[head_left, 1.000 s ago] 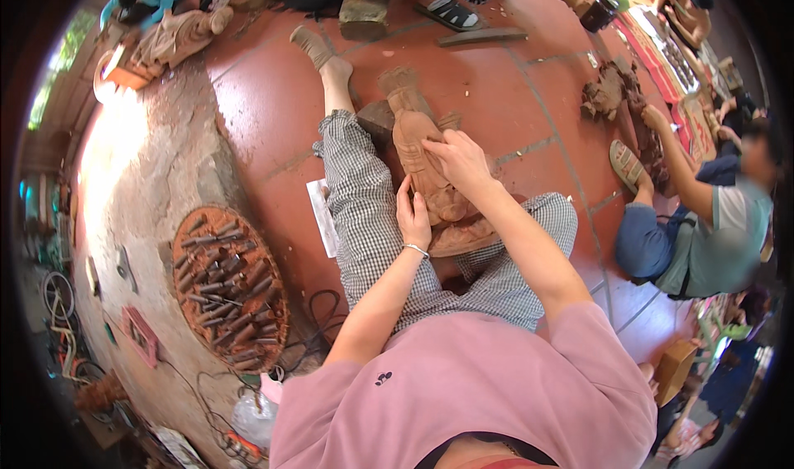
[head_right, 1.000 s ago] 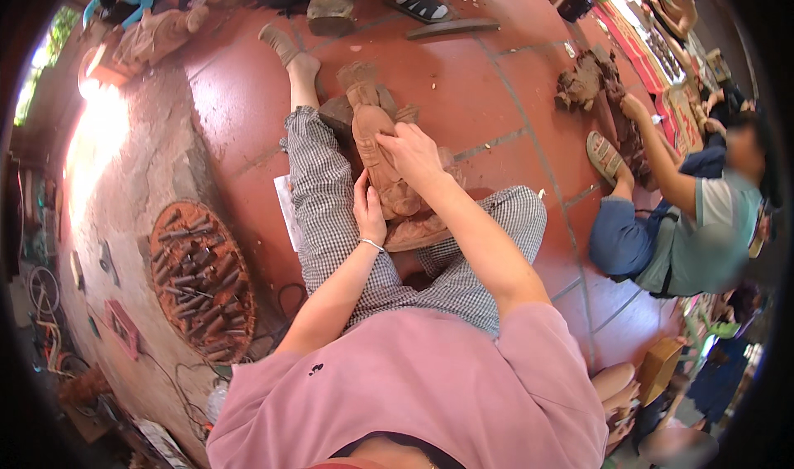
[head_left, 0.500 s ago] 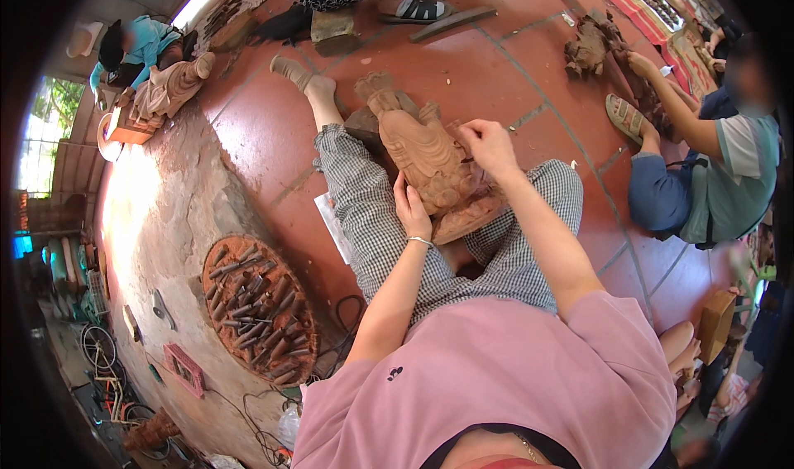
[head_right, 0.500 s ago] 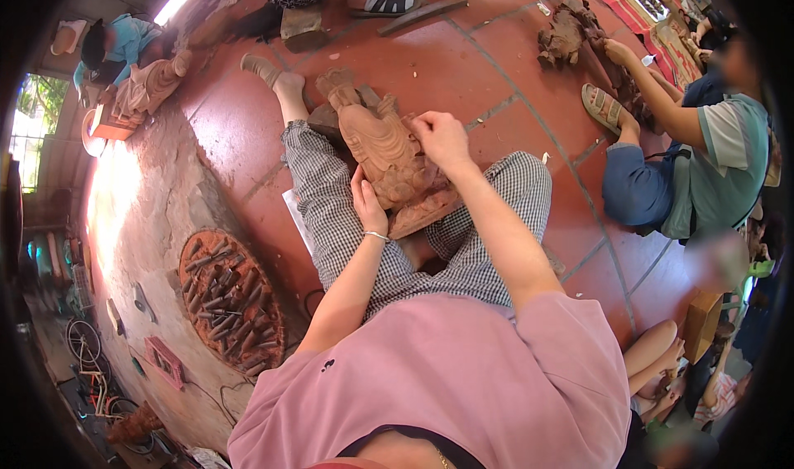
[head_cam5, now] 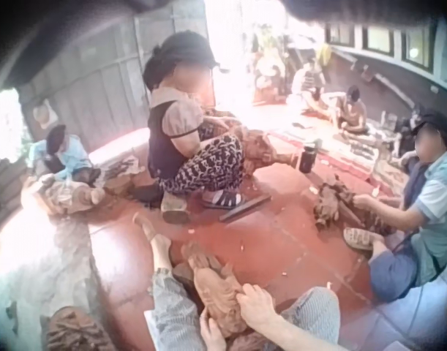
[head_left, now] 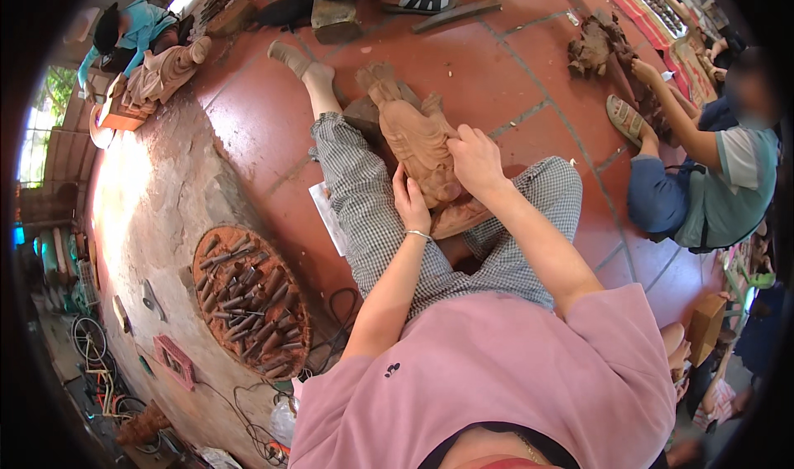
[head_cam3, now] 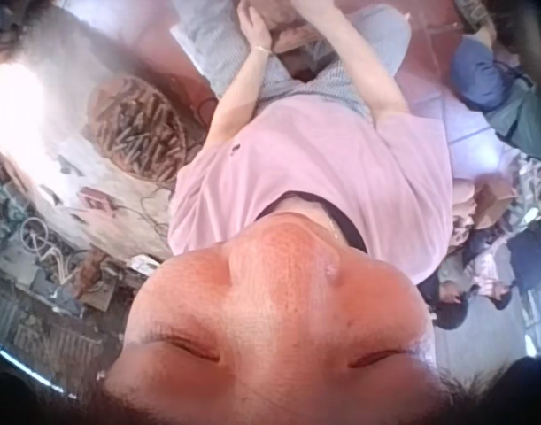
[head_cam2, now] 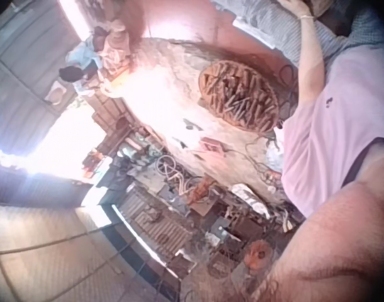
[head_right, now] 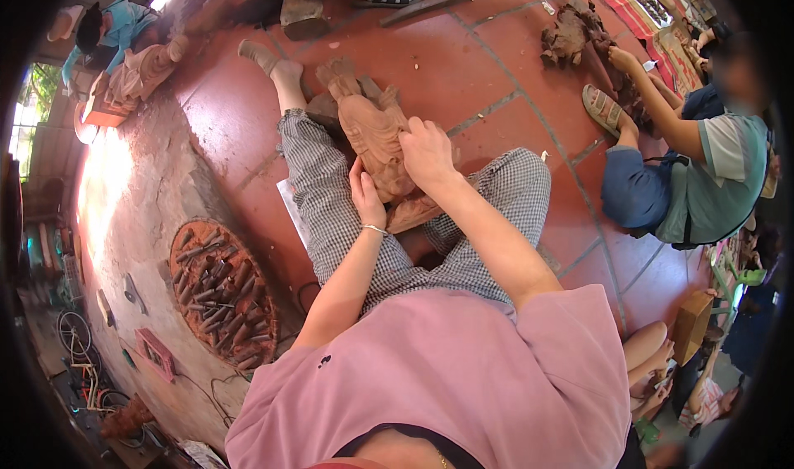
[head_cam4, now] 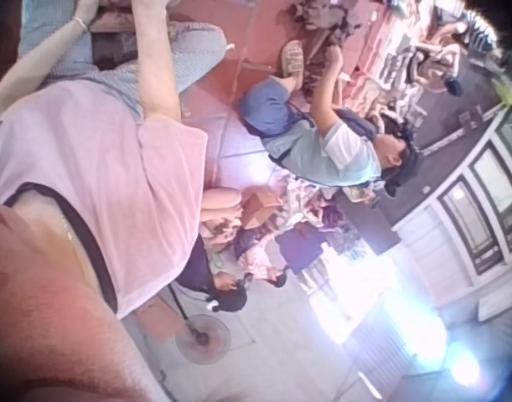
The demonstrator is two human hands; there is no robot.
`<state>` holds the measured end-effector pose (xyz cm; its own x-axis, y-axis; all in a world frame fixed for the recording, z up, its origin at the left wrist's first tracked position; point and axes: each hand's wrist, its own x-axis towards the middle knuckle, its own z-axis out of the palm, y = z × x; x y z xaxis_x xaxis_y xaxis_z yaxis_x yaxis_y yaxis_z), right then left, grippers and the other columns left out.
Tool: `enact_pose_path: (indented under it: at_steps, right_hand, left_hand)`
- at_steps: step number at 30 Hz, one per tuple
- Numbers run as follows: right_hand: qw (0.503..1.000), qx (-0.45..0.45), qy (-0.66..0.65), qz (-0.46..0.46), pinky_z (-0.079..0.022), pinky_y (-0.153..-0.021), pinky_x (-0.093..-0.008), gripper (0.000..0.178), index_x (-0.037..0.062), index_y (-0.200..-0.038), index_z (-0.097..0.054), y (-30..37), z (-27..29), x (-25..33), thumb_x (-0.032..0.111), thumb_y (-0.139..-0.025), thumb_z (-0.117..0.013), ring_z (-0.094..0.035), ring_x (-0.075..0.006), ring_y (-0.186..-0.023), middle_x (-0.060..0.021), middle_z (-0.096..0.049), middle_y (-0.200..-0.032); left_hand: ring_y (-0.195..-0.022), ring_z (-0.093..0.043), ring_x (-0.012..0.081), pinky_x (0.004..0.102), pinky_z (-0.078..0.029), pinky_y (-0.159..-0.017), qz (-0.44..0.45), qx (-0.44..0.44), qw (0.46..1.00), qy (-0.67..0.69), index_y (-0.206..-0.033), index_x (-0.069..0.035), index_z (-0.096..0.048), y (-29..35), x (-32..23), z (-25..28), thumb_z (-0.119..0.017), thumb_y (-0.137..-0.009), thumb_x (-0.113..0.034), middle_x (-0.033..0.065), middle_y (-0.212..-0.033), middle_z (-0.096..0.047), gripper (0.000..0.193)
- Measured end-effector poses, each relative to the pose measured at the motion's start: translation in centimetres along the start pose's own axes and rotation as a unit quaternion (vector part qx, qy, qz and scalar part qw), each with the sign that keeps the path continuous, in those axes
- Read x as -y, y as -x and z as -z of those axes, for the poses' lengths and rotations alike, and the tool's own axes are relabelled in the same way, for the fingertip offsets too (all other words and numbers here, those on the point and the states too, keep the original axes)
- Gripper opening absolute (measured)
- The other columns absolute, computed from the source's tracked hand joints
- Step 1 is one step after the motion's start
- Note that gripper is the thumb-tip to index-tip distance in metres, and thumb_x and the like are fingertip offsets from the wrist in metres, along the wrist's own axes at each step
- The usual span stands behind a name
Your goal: The person sits on the floor and carves a wooden figurine using a small carving tool. They hold the wood steady with one hand while shaping details with the other, occasionally rotating the piece to access different angles.
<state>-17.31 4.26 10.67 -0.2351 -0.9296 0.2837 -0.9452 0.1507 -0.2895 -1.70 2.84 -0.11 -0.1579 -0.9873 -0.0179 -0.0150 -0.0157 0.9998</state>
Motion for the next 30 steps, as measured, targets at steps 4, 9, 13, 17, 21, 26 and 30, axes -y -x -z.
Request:
enact_pose_path:
  at_steps: [4, 9, 13, 17, 21, 26, 30]
  right_hand:
    - [0.999, 0.03, -0.012, 0.033, -0.053, -0.072, -0.042, 0.009, 0.0052, -0.083, -0.07, -0.8, -0.2, -0.7, 0.005, -0.081, -0.062, -0.061, -0.0293, -0.084, -0.0098, -0.054, -0.083]
    - [0.988, 0.091, -0.066, 0.104, -0.052, -0.073, -0.04, 0.008, 0.0076, -0.089, -0.07, -1.7, 1.8, -3.2, 0.011, -0.083, -0.066, -0.06, -0.0262, -0.086, -0.0067, -0.057, -0.087]
    - [0.971, 0.124, -0.11, 0.173, -0.051, -0.076, -0.0364, 0.012, 0.0086, -0.091, -0.07, -3.1, 2.2, -4.1, 0.011, -0.08, -0.07, -0.058, -0.0237, -0.091, -0.0031, -0.057, -0.088]
    - [0.961, 0.146, -0.141, 0.189, -0.051, -0.078, -0.0371, 0.01, 0.0085, -0.09, -0.07, -3.4, 1.6, -3.9, 0.01, -0.079, -0.07, -0.058, -0.0241, -0.092, -0.0032, -0.059, -0.091]
    - [0.952, 0.165, -0.122, 0.226, -0.051, -0.079, -0.0378, 0.01, 0.0075, -0.09, -0.069, -4.7, 1.9, -4.1, 0.01, -0.08, -0.07, -0.058, -0.0252, -0.094, -0.004, -0.06, -0.094]
    - [0.944, 0.192, -0.086, 0.253, -0.052, -0.08, -0.0382, 0.005, 0.0065, -0.084, -0.067, -5.2, 1.7, -4.0, 0.01, -0.08, -0.068, -0.058, -0.0257, -0.094, -0.0059, -0.058, -0.09]
    - [0.948, 0.19, -0.1, 0.235, -0.052, -0.081, -0.0382, 0.007, 0.0058, -0.084, -0.067, -4.7, 0.8, -3.2, 0.011, -0.08, -0.069, -0.058, -0.026, -0.095, -0.0062, -0.058, -0.09]
  left_hand:
    - [-0.13, -0.048, 0.0307, 0.0371, -0.037, -0.109, 0.004, -0.005, 1.0, -0.03, -0.143, 0.004, -0.042, 0.3, -0.1, 0.1, -0.044, -0.102, -0.027, 0.0206, -0.142, -0.05, 0.052]
    - [-0.13, -0.048, 0.0317, 0.038, -0.037, -0.11, -0.011, -0.014, 0.999, -0.026, -0.142, 0.004, -0.043, 0.1, 0.2, 0.1, -0.045, -0.101, -0.028, 0.0209, -0.142, -0.05, 0.051]
    - [-0.13, -0.049, 0.032, 0.0378, -0.037, -0.109, -0.015, -0.016, 0.999, -0.038, -0.141, 0.004, -0.044, 0.1, 0.0, 0.1, -0.045, -0.102, -0.029, 0.0205, -0.142, -0.05, 0.052]
    - [-0.128, -0.05, 0.0315, 0.0374, -0.038, -0.108, -0.021, -0.019, 0.999, -0.024, -0.141, 0.004, -0.044, 0.2, 0.0, -0.1, -0.046, -0.102, -0.028, 0.0206, -0.14, -0.052, 0.051]
    - [-0.127, -0.05, 0.0276, 0.0356, -0.038, -0.108, -0.023, -0.009, 0.999, -0.028, -0.142, 0.004, -0.043, 0.1, 0.2, 0.3, -0.042, -0.104, -0.029, 0.0182, -0.14, -0.051, 0.05]
    - [-0.127, -0.051, 0.0298, 0.0368, -0.039, -0.108, -0.023, -0.011, 1.0, -0.016, -0.14, 0.002, -0.045, 0.1, -0.1, 0.1, -0.046, -0.1, -0.021, 0.0191, -0.139, -0.052, 0.046]
    - [-0.128, -0.051, 0.0302, 0.0368, -0.038, -0.108, -0.038, -0.019, 0.998, -0.041, -0.14, 0.003, -0.045, 0.2, 0.0, -0.1, -0.046, -0.101, -0.021, 0.0195, -0.139, -0.052, 0.046]
